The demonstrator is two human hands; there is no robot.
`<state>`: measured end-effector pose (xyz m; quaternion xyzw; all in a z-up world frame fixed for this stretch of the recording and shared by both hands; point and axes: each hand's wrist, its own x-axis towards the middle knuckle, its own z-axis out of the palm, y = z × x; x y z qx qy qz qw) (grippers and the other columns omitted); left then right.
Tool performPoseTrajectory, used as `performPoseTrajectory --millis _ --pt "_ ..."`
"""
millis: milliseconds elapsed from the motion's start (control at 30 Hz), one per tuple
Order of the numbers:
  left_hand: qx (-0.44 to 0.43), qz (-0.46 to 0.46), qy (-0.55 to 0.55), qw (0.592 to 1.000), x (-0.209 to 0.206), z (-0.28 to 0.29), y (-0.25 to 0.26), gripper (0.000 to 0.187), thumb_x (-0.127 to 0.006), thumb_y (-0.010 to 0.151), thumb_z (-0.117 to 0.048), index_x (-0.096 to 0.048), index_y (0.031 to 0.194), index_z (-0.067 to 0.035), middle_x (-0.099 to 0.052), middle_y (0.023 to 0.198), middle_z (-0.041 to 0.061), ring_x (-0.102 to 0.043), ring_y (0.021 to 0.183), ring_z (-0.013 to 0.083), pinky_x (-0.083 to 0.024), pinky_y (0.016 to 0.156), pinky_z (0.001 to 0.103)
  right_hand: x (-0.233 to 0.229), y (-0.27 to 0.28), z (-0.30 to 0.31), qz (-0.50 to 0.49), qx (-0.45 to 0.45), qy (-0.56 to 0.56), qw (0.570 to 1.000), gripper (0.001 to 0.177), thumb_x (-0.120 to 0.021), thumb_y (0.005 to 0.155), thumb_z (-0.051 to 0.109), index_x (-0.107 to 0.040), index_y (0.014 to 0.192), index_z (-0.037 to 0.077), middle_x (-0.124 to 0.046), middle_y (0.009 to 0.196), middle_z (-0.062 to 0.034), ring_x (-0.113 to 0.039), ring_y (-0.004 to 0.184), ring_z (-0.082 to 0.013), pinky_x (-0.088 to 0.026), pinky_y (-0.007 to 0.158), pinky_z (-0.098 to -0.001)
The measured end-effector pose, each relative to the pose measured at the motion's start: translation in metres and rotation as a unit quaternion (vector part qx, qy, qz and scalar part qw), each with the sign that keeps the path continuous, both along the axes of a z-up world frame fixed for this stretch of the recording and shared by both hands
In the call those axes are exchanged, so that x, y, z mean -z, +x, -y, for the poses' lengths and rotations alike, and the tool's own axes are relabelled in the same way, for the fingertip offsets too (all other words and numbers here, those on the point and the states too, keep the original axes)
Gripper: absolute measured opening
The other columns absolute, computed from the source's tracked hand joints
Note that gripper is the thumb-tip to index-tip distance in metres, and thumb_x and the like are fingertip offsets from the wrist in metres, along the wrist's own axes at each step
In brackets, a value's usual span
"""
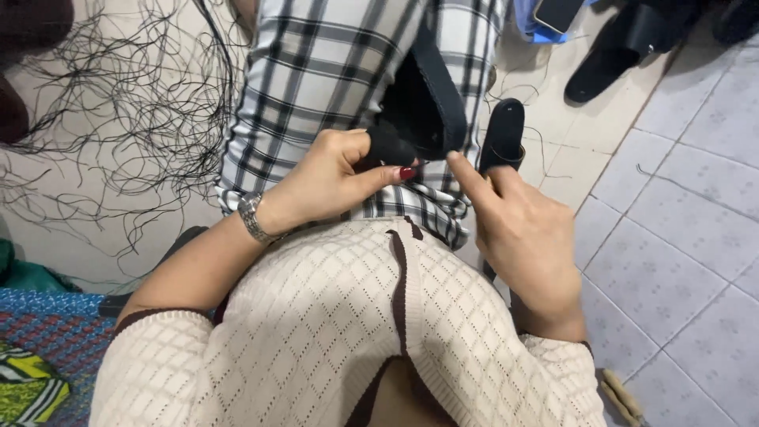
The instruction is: Hand-sewing the sole of a shoe using a cobbler's hook and thread.
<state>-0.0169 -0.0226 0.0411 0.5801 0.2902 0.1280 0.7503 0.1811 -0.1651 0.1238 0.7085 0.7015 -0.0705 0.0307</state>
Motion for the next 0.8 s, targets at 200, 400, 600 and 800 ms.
performPoseTrajectory --millis 200,400,600,800 --pt "-0.002 -0.007 0.127 0.992 0.014 -0.004 -0.016 0.02 -0.069 0.095 -0.005 -0.069 0.111 0.005 -0.072 0.094 0.018 -0.072 0.078 0.0226 -0.062 0.061 0.024 0.005 -0.002 -0.004 -0.047 0.041 -0.148 0.987 0.058 -0.056 0.096 0.005 -0.053 0.15 0.027 -0.057 0.089 -0.0024 -0.052 0.051 -0.0223 -0.041 0.036 -0.0392" --pt "0.037 -0.068 0.232 0.97 0.002 -0.016 -0.038 0.012 -0.069 0.096 -0.003 -0.07 0.103 0.007 -0.07 0.093 0.018 -0.06 0.057 0.0144 -0.055 0.046 0.019 0.009 -0.011 -0.017 0.098 -0.041 -0.054 0.993 0.07 -0.058 0.091 -0.003 -0.055 0.153 0.029 -0.045 0.079 0.0012 -0.033 0.048 -0.012 -0.026 0.038 -0.0303" --pt "-0.036 -0.297 0.641 0.706 -0.039 -0.032 -0.048 0.038 -0.086 0.105 -0.012 -0.072 0.098 0.022 -0.067 0.12 0.026 -0.064 0.116 0.0405 -0.063 0.1 0.044 0.019 -0.013 -0.036 0.145 -0.132 -0.159 0.968 0.071 -0.043 0.098 0.006 -0.025 0.165 0.024 -0.056 0.07 -0.0019 -0.037 0.041 -0.0038 -0.026 0.03 -0.0205" --pt "0.036 -0.066 0.629 0.774 0.013 -0.005 -0.02 0.035 -0.084 0.093 -0.016 -0.065 0.065 -0.009 -0.071 0.074 0.007 -0.061 0.073 0.0238 -0.042 0.062 0.034 0.042 -0.007 -0.02 -0.016 -0.07 0.007 0.997 0.067 -0.055 0.084 -0.009 -0.057 0.146 0.015 -0.046 0.072 -0.0059 -0.035 0.045 -0.0132 -0.03 0.031 -0.0299"
